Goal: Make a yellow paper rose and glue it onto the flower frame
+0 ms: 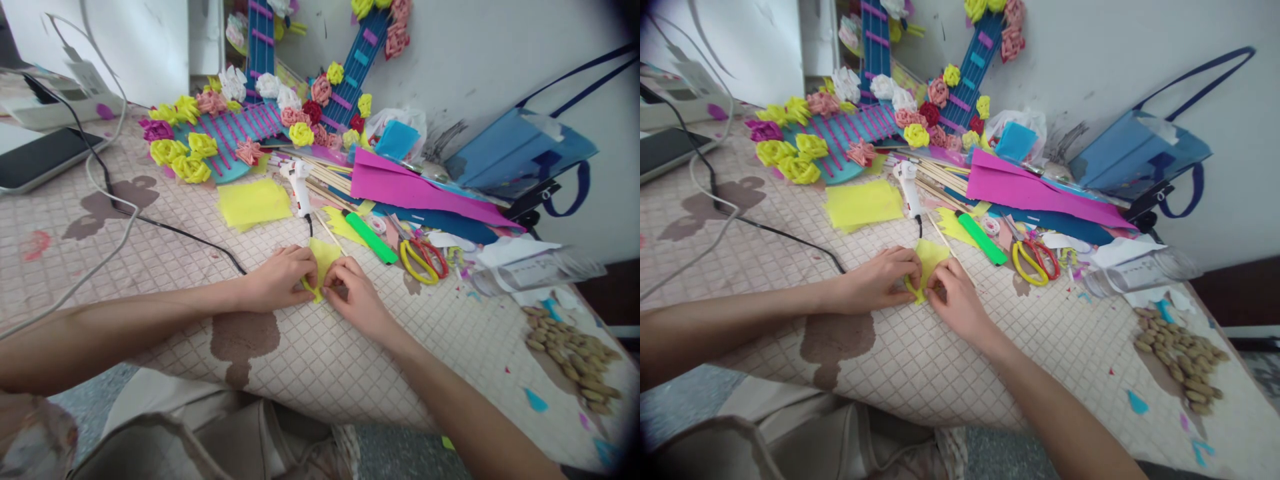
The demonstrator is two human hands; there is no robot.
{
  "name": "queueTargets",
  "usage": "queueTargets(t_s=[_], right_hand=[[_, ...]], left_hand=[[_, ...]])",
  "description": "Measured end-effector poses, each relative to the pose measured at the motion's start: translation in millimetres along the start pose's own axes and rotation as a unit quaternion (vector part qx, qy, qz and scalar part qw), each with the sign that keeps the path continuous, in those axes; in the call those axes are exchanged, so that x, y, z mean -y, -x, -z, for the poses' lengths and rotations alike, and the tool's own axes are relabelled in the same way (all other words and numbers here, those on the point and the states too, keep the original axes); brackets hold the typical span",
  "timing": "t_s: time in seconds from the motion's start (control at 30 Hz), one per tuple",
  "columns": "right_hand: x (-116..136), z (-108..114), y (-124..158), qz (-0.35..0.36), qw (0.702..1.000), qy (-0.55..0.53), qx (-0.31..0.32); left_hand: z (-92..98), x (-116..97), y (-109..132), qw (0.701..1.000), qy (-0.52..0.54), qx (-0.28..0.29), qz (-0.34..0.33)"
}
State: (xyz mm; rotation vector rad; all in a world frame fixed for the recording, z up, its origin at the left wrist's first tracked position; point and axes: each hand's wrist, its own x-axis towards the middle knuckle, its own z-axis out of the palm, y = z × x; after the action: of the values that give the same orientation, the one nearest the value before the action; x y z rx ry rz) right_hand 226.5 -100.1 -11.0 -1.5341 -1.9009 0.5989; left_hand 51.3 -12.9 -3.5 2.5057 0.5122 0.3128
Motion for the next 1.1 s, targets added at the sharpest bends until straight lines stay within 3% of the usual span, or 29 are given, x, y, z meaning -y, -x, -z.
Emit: queueTargets(t_s=[0.33,0.63,1.1], right_hand=[[0.0,-1.1,1.4,0.001,1.000,0.001,-0.017],[4.2,6.0,2.2,0.013,0.999,0.003,0.034],[0.6,4.9,1.1,0.016,1.000,-0.010,0.018]], left_hand=[[-0.3,-1.1,-0.1,1.000,0.002,-0.006,-0.001],[-1.3,0.7,0.2,1.000,0.004,-0.016,-0.009],[2.4,-1.6,-0.4,1.000,0.005,-0.004,-0.003]])
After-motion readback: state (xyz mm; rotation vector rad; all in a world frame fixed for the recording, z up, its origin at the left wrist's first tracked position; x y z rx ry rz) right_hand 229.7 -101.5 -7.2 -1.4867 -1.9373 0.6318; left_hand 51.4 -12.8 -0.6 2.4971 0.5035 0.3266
